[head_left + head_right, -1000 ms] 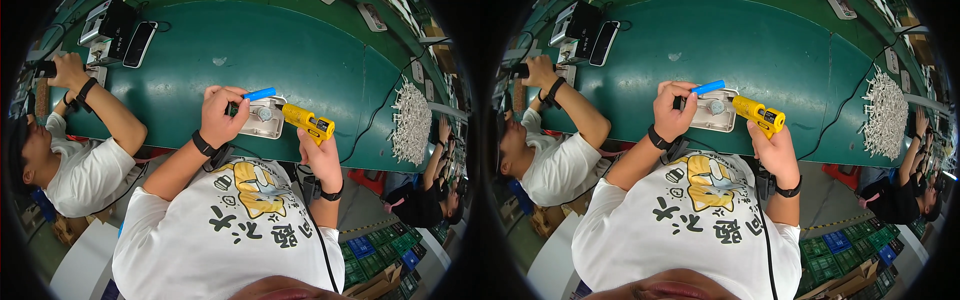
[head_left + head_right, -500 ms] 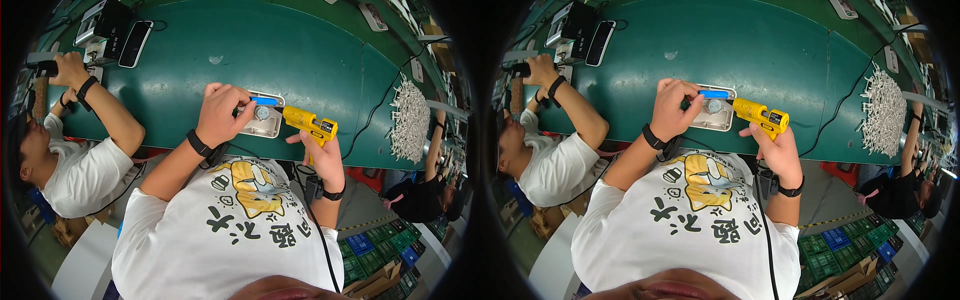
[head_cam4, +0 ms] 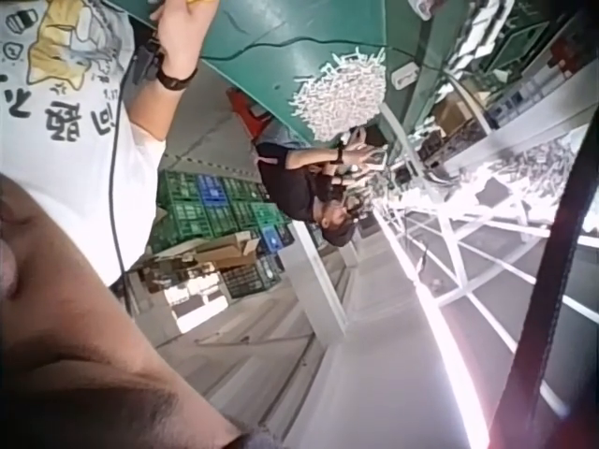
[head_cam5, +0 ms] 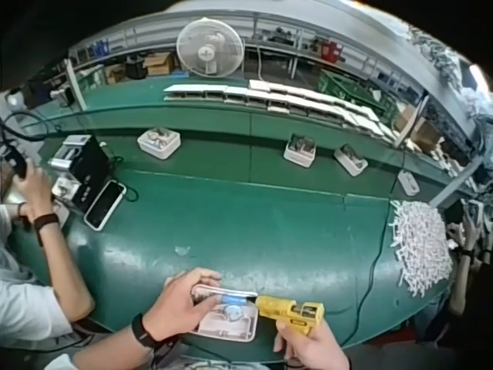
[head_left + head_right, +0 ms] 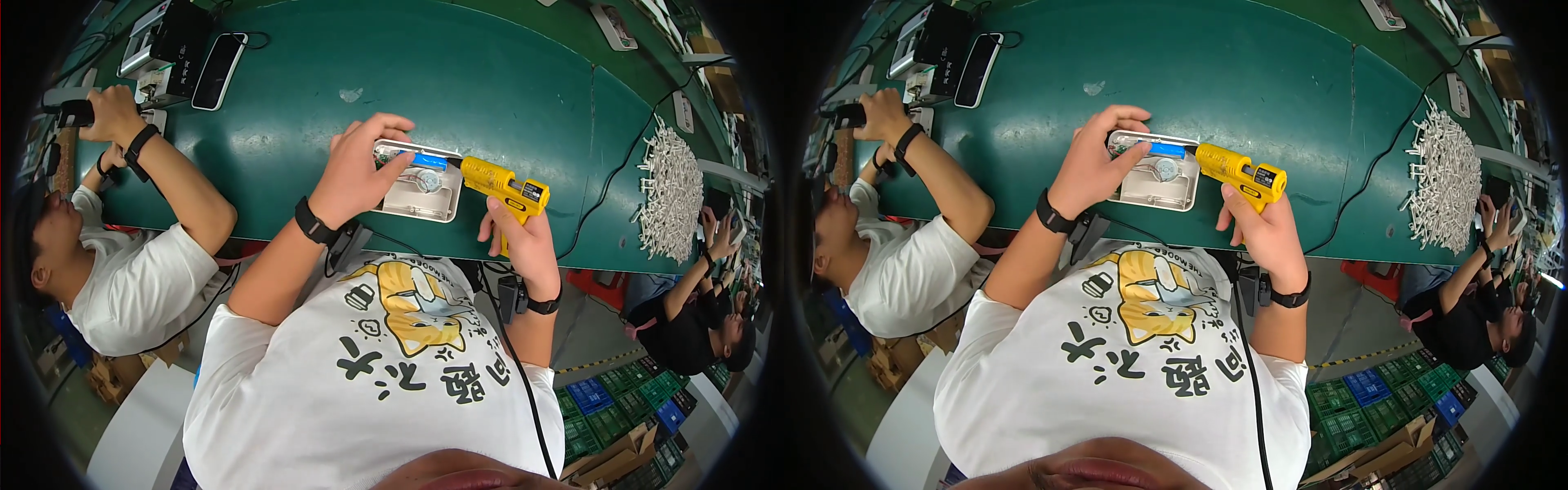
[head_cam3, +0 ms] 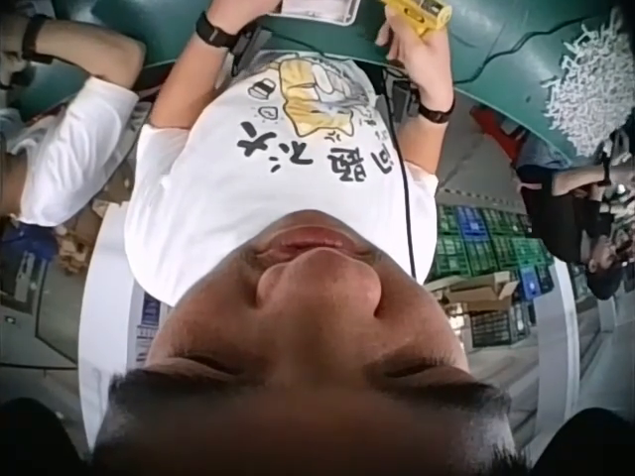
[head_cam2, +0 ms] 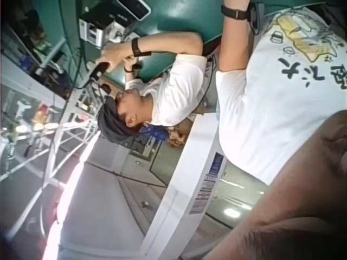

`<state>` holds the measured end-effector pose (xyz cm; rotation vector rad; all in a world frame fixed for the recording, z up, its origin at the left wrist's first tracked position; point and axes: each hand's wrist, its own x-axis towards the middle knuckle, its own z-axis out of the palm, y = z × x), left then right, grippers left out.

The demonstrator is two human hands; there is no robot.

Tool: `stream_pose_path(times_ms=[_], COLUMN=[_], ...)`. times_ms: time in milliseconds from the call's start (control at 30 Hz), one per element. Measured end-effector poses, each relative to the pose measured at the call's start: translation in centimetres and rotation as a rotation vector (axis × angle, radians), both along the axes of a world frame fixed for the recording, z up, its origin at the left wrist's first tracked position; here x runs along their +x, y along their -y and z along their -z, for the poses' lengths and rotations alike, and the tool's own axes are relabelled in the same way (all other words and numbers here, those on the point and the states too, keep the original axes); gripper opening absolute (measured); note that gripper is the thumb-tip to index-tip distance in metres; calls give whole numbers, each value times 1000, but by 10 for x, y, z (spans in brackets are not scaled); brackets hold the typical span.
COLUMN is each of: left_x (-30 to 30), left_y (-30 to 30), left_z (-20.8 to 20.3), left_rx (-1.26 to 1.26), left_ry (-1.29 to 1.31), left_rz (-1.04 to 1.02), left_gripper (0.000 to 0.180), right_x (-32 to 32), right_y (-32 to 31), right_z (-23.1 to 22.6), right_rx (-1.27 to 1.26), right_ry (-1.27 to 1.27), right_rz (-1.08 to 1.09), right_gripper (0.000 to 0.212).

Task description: Applying hot glue to small electronic components within a plastic tray on an assembly line.

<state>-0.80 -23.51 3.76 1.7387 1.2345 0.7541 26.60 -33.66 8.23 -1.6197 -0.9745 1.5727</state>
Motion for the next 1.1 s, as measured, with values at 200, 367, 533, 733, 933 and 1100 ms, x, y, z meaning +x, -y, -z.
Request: stream_pose_path(times_ms=[200,367,533,733,933,1100], left_x=[-4,-4,-4,-1,3,-2], left_y=[-8,-9,-11,-11,-10,-10], left_z=[2,-1,-1,2,-2,-3], left_rx=[51,2,-29,2,25,-15], left_ry=[-165,-206,-206,-189,-214,-237], left_rz=[148,144,153,130,121,165], left_gripper=[24,21,18,17,18,22], right_x=[-3,-11,-8,-3,-13,-15], right_y=[-1,7,11,11,9,11], right_z=[-11,-19,-12,-7,-20,-25], right_rx=[-11,15,51,-28,-16,70], right_ry=[151,178,117,74,177,273], right_rz=[-59,-10,29,-36,-29,-78], right_gripper=[32,28,26,24,23,23])
